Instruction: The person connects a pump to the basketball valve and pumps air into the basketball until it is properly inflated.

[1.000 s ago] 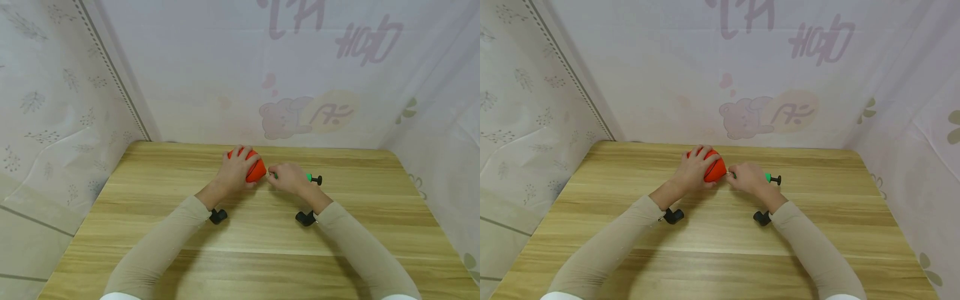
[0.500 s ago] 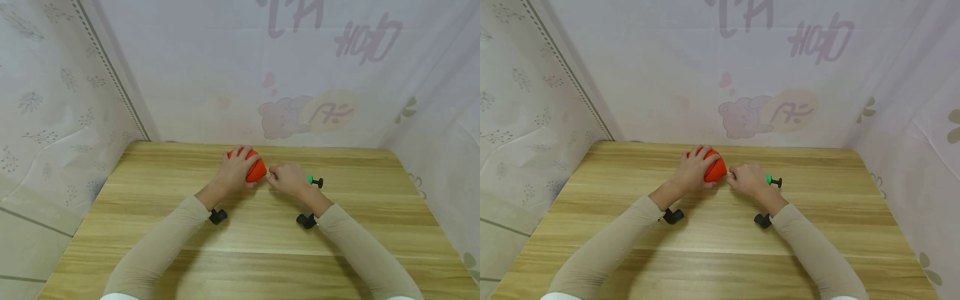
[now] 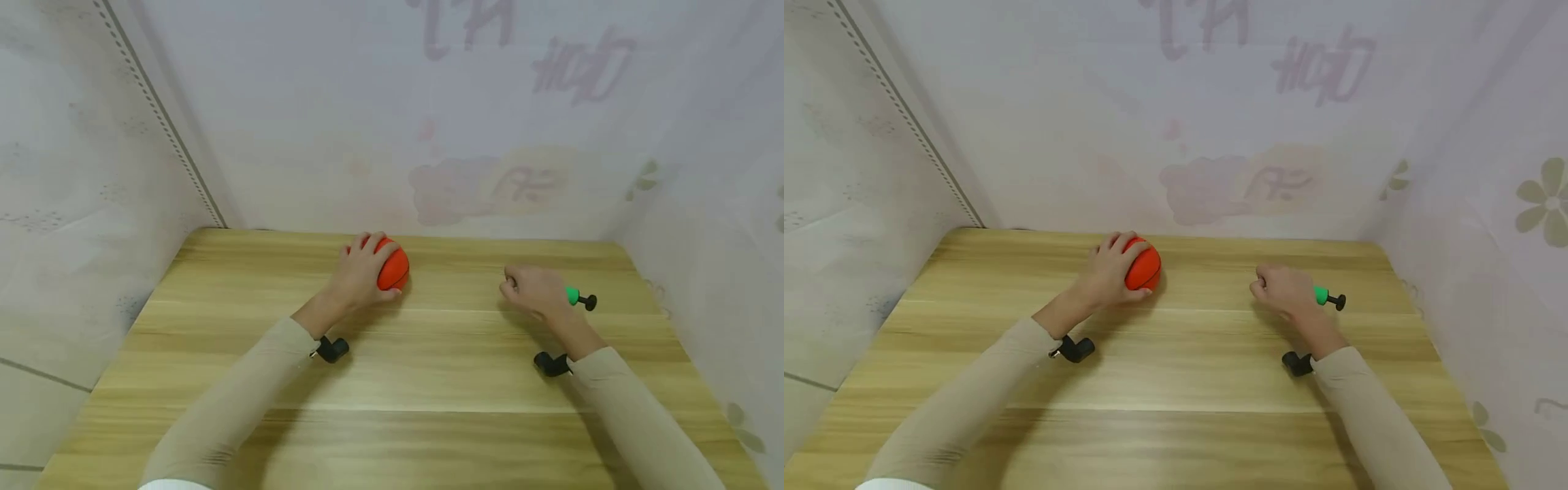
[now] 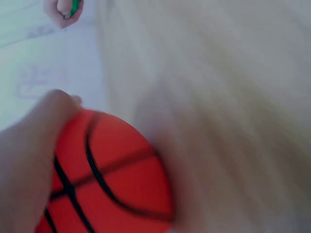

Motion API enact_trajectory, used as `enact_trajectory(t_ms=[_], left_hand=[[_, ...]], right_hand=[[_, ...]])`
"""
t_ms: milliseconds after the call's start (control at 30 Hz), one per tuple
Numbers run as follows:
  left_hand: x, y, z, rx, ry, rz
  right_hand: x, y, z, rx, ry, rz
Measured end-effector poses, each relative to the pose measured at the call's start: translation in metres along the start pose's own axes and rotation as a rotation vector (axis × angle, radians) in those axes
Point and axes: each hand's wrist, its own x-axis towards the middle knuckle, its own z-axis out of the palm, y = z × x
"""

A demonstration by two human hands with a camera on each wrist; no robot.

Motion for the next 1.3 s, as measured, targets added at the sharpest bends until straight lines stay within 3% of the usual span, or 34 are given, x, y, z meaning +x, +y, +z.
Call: enact_trajectory(t_ms=[167, 300, 433, 667, 933, 1300], left_hand=[[0.001, -0.005, -0.005, 0.085, -0.025, 0.035], [0.002, -0.002, -0.003, 0.095, -0.045, 0.030], [0.002, -0.001, -0.002, 0.089, -0.044, 0.029], [-0.002, 0.002, -0.004, 0.109, -0.034, 0.021], [-0.003, 0.000, -0.004, 0.078, 0.007, 0.036], [-0.002, -0.001, -0.007, 0.069, 0.008, 0.050]], right_hand=[[-0.002, 0.011, 0.001, -0.031, -0.037, -0.135], [0.001, 0.007, 0.010, -0.073, -0.058, -0.264], [0.005, -0.001, 0.017, -0.047, -0.070, -0.322], [0.010, -0.010, 0.027, 0.008, -0.175, -0.291], [0.009, -0.011, 0.025, 0.037, -0.185, -0.253], [0.011, -0.007, 0.021, 0.040, -0.184, -0.239]])
